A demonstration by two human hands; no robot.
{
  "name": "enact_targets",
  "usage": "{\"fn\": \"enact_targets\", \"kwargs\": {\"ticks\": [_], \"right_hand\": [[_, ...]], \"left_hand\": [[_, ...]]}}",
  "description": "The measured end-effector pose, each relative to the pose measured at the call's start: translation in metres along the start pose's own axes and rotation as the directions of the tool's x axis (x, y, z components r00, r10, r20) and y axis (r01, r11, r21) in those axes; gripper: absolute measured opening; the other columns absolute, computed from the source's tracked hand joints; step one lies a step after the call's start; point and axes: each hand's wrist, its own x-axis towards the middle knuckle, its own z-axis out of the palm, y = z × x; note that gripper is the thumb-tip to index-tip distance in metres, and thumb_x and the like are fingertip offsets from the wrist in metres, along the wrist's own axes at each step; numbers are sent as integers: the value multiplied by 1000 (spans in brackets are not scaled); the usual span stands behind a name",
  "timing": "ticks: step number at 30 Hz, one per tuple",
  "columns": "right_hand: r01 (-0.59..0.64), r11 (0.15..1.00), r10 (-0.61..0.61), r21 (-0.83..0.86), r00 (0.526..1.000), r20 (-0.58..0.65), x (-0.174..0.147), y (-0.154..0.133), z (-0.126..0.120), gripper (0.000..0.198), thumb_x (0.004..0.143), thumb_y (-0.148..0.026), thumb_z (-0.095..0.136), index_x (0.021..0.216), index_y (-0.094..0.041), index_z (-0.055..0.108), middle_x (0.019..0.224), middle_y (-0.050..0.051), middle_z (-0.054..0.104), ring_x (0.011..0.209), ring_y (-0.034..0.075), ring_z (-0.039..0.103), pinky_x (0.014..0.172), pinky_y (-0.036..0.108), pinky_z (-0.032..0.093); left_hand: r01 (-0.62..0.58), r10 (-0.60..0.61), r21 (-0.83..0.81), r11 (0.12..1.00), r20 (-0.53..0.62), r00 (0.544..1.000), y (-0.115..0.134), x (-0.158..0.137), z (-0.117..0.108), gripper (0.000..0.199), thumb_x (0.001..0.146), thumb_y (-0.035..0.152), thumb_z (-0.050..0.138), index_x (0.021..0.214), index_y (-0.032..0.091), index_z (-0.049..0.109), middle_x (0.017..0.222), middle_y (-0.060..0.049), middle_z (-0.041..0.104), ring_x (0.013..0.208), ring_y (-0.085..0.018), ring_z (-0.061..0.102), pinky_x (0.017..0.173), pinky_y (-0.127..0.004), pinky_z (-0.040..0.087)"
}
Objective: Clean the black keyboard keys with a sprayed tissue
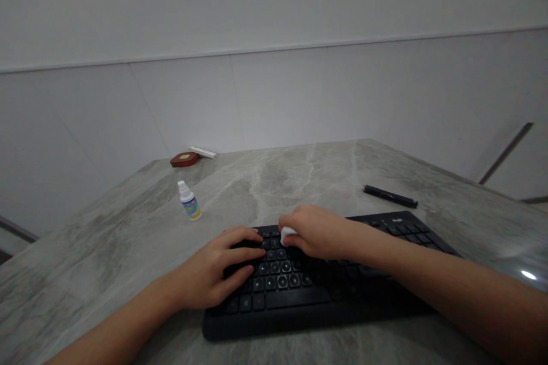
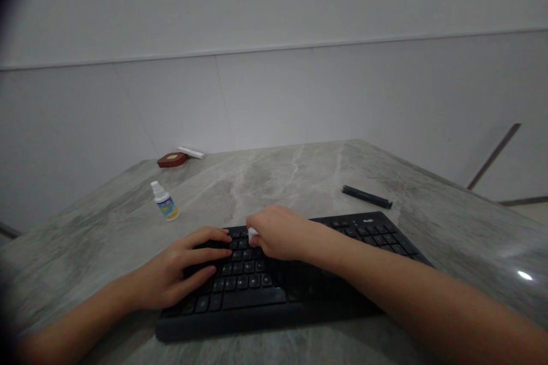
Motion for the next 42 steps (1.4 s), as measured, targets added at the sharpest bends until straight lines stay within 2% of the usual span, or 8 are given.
{"fn": "enact_targets", "kwargs": {"ticks": [6,10,18,22,31,37,42], "right_hand": [[64,997,-64,-48,998,-16,2,0,4,16,91,-26,59,98,-17,71,88,10,73,81,23,65,68,31,42],[32,989,-35,-142,999,-22,1,-6,2,18,92,-24,56,97,-15,70,85,13,72,77,23,65,64,31,40],[51,986,-54,-160,998,-19,0,-8,5,16,90,-23,57,93,-15,71,83,12,73,75,23,65,61,30,38],[7,987,-15,-163,999,-52,0,-8,7,17,91,-23,56,95,-15,71,85,12,73,76,23,65,62,30,39],[54,984,-57,-172,998,-13,1,-11,3,17,90,-23,56,92,-15,72,82,13,73,75,24,66,59,31,37],[41,974,-37,-221,999,23,-1,-16,2,17,89,-20,56,91,-14,72,80,13,73,72,23,65,58,30,37],[-4,986,-11,-169,996,-85,1,-12,9,17,90,-19,54,94,-15,71,86,12,72,80,23,65,63,30,40]], "left_hand": [[0,0,-4,1000,1,1000,0,0,0,38,94,12,50,128,23,61,133,-11,55,124,-27,53,106,-46,47],[2,-2,-3,1000,5,1000,0,0,0,38,94,11,50,128,22,60,134,-11,54,125,-26,53,106,-45,47],[3,-3,3,1000,7,1000,-1,1,0,39,94,12,50,129,23,60,135,-11,54,125,-27,52,106,-46,47],[4,-4,1,1000,10,1000,1,1,0,38,94,12,50,129,23,60,135,-11,54,125,-27,53,105,-46,47],[10,-10,8,1000,19,1000,-1,0,1,38,94,11,49,129,23,59,136,-11,52,126,-26,51,107,-46,46],[4,-5,18,1000,17,1000,-2,-1,1,39,94,11,49,129,22,59,136,-11,52,126,-26,51,107,-46,46],[7,-7,15,1000,13,1000,-3,-1,2,39,94,11,50,129,23,59,135,-11,53,126,-26,51,106,-46,46]]}}
